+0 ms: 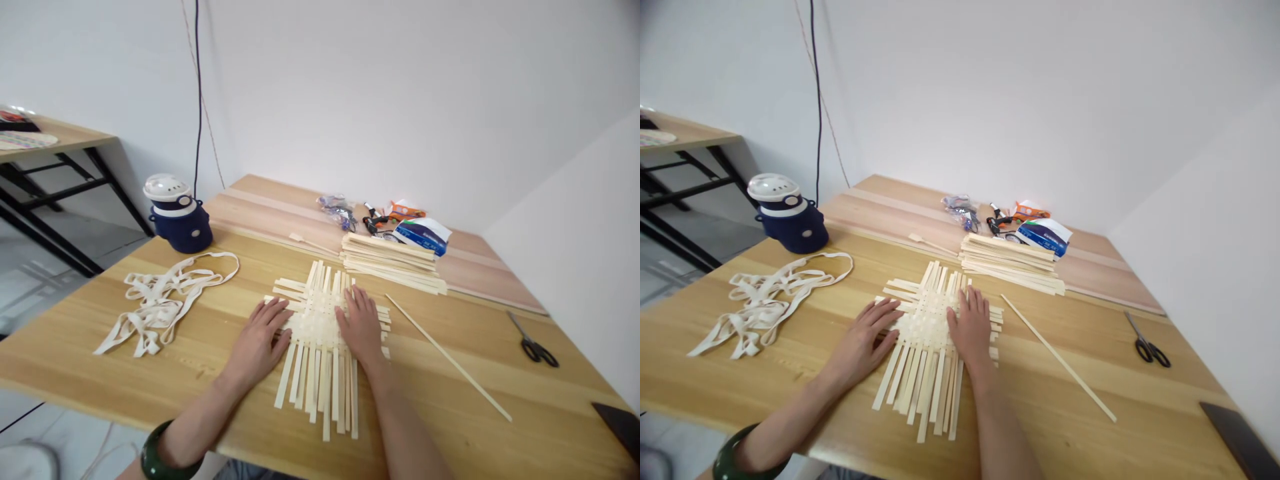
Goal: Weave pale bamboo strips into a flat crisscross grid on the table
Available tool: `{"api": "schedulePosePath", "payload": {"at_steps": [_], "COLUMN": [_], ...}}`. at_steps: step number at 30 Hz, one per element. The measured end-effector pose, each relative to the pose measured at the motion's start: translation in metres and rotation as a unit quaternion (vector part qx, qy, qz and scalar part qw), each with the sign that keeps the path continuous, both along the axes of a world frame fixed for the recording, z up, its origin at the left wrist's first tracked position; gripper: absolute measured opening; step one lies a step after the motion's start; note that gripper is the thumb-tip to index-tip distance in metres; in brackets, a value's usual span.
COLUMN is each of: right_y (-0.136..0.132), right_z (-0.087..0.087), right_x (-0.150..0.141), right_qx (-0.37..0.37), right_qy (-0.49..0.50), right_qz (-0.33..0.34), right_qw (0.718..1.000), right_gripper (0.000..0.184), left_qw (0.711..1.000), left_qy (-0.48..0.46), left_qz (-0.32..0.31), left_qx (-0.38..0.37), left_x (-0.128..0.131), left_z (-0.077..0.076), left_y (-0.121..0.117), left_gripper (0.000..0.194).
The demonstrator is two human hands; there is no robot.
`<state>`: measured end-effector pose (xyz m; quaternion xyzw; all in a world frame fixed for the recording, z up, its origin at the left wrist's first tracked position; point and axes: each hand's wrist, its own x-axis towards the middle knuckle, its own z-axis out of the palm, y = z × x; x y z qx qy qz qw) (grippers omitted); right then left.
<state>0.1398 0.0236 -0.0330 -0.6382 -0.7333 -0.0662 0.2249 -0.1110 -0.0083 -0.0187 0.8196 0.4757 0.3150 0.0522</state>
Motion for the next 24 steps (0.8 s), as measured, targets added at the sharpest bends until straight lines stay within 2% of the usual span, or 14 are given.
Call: {"api": "schedulePosePath", "payload": {"at_steps": [6, 11, 15, 17, 20, 22, 24], "right_y": [0.000, -0.001, 0.001, 0.000, -0.002, -0.003, -0.004], "right_z": [0.005, 0.010, 0.006, 0.005, 0.007, 0.010, 0.013], "right_x": [-0.002, -0.005, -0.005, -0.005, -0.005, -0.006, -0.006], "right_qx": [-0.045, -0.070, -0.038, 0.006, 0.075, 0.093, 0.094], "right_qy": [0.001, -0.009, -0.015, -0.015, -0.009, -0.002, 0.005], "right_qz": [-0.014, -0.027, -0.028, -0.022, 0.007, 0.028, 0.039], "right_qw": [0.999, 0.997, 0.999, 1.000, 0.997, 0.995, 0.995], "right_gripper": [0.049, 0.049, 0.049, 0.046, 0.037, 0.030, 0.027], "left_qw": [1.000, 0.992, 0.990, 0.993, 0.996, 0.994, 0.992], "left_qy": [0.015, 0.005, -0.016, 0.017, 0.084, 0.109, 0.121], "left_qz": [-0.002, -0.028, -0.064, -0.050, 0.006, 0.028, 0.027], "left_qx": [0.022, 0.121, 0.127, 0.101, 0.042, 0.007, -0.014], "left_x": [0.001, 0.012, 0.033, 0.045, 0.059, 0.064, 0.064], "left_z": [0.007, 0.034, 0.051, 0.051, 0.041, 0.032, 0.024], "left_y": [-0.003, -0.009, 0.005, 0.020, 0.042, 0.050, 0.053], "left_gripper": [0.027, 0.031, 0.032, 0.032, 0.042, 0.050, 0.050]}}
